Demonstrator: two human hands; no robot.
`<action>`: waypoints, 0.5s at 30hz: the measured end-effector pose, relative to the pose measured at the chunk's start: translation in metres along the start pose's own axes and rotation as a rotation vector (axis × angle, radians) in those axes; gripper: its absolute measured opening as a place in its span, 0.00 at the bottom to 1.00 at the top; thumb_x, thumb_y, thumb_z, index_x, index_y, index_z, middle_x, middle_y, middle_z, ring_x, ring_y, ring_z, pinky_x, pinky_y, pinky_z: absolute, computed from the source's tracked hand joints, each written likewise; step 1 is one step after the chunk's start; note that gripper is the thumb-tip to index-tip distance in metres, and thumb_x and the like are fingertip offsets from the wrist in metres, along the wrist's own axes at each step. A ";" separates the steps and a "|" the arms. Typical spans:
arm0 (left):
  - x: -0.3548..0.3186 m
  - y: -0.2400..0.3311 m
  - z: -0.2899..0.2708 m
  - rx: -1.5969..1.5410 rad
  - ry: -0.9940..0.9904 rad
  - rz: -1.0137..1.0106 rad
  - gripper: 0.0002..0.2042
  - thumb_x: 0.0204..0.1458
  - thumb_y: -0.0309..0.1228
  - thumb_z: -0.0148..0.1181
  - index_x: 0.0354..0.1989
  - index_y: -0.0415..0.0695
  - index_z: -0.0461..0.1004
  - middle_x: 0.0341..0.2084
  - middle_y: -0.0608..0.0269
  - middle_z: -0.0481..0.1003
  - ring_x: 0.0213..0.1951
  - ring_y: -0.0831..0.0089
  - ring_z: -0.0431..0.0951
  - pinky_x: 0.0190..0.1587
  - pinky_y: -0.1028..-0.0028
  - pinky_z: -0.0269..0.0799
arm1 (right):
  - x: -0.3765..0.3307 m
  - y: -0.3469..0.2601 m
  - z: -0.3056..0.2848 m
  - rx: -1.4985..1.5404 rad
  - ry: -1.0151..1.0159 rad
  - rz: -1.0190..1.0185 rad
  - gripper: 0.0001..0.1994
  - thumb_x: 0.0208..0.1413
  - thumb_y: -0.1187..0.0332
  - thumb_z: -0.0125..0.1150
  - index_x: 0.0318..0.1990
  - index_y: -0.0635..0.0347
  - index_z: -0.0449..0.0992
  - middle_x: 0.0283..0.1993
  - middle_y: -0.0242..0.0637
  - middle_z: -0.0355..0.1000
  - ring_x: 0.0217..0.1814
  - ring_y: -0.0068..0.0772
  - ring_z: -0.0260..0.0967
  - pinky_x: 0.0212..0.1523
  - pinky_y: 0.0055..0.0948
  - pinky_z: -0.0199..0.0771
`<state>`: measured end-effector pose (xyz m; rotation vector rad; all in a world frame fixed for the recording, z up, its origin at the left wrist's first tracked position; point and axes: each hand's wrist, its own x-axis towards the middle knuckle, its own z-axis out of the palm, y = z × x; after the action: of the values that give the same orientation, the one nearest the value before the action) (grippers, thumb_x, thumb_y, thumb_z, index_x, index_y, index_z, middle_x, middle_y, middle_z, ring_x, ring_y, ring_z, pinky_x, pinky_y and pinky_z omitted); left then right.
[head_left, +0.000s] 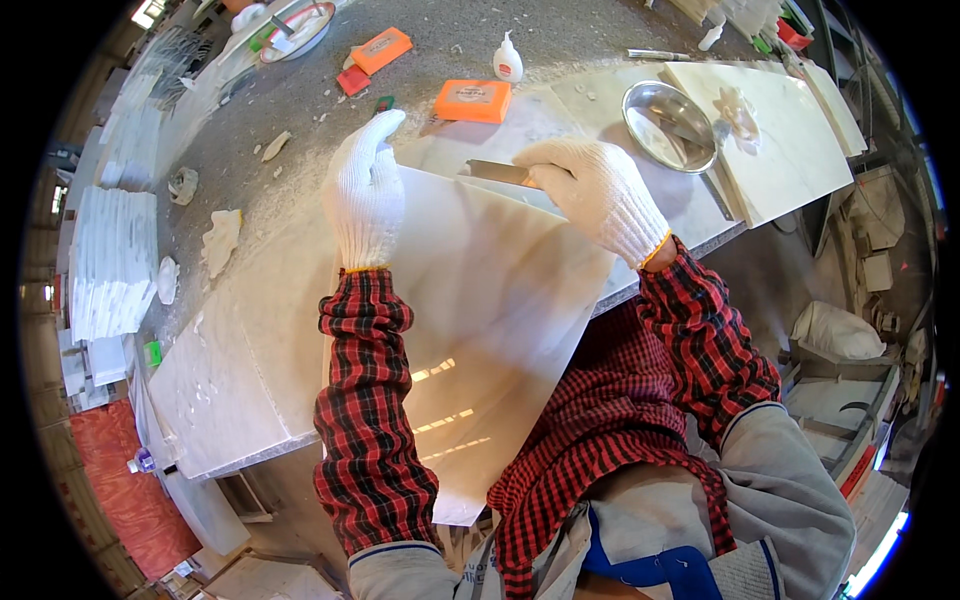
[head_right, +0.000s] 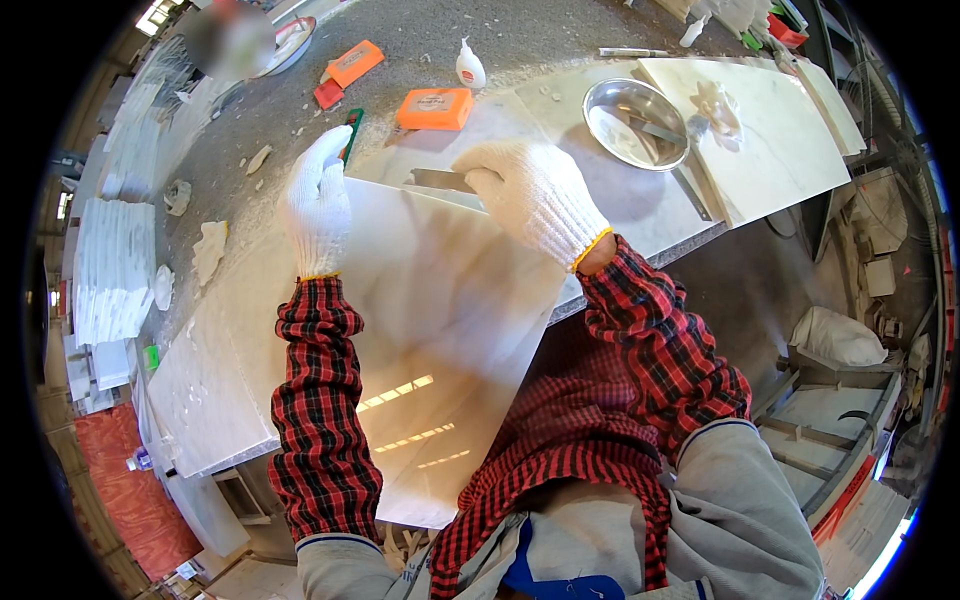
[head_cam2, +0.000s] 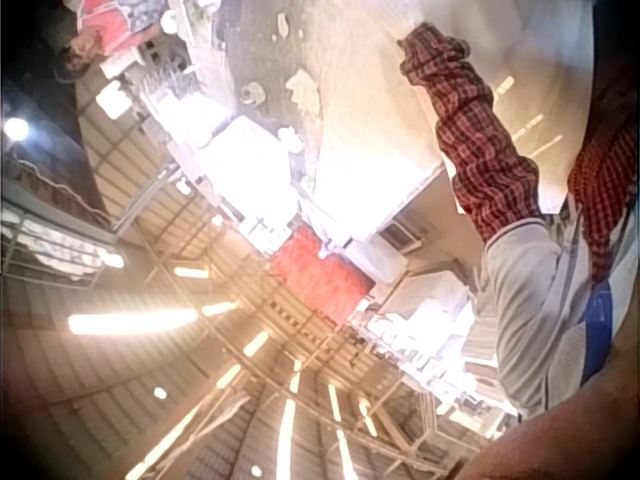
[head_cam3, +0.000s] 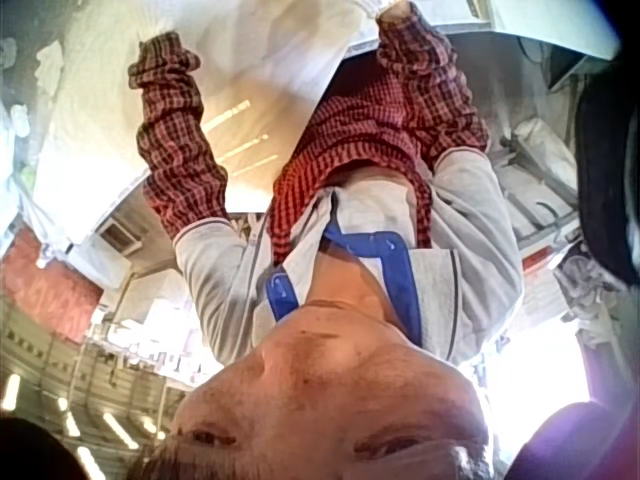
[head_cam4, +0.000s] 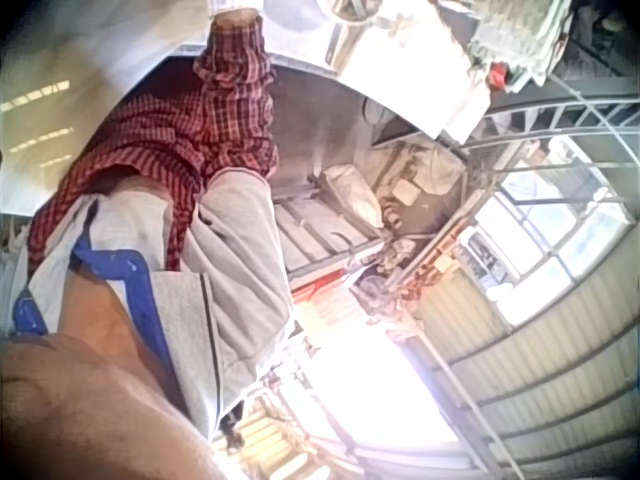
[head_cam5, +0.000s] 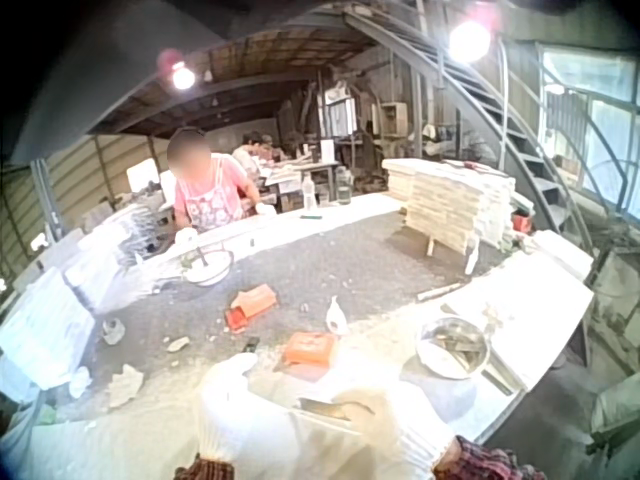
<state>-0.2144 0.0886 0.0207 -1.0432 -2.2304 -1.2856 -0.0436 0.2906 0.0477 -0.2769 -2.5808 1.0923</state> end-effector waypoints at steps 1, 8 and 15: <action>0.000 0.001 -0.001 0.001 -0.007 -0.006 0.16 0.57 0.20 0.53 0.50 0.46 0.81 0.44 0.53 0.82 0.46 0.58 0.82 0.51 0.66 0.75 | 0.000 0.000 0.000 0.011 -0.002 0.005 0.13 0.60 0.64 0.55 0.44 0.58 0.84 0.40 0.49 0.80 0.44 0.54 0.78 0.45 0.44 0.78; 0.001 -0.001 0.003 -0.001 0.033 0.026 0.15 0.57 0.20 0.55 0.50 0.46 0.82 0.45 0.54 0.83 0.48 0.58 0.82 0.53 0.66 0.75 | 0.000 -0.003 0.006 -0.002 0.017 -0.023 0.13 0.60 0.64 0.55 0.45 0.58 0.84 0.42 0.50 0.80 0.44 0.54 0.78 0.46 0.43 0.78; 0.001 0.002 0.001 -0.003 0.028 -0.010 0.15 0.57 0.20 0.55 0.49 0.47 0.82 0.45 0.54 0.83 0.49 0.57 0.82 0.54 0.66 0.75 | 0.001 0.000 0.001 0.073 -0.010 0.034 0.14 0.60 0.65 0.54 0.44 0.58 0.84 0.42 0.49 0.80 0.45 0.54 0.78 0.47 0.44 0.77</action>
<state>-0.2138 0.0908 0.0216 -1.0105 -2.2168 -1.3004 -0.0445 0.2905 0.0471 -0.2998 -2.5475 1.2004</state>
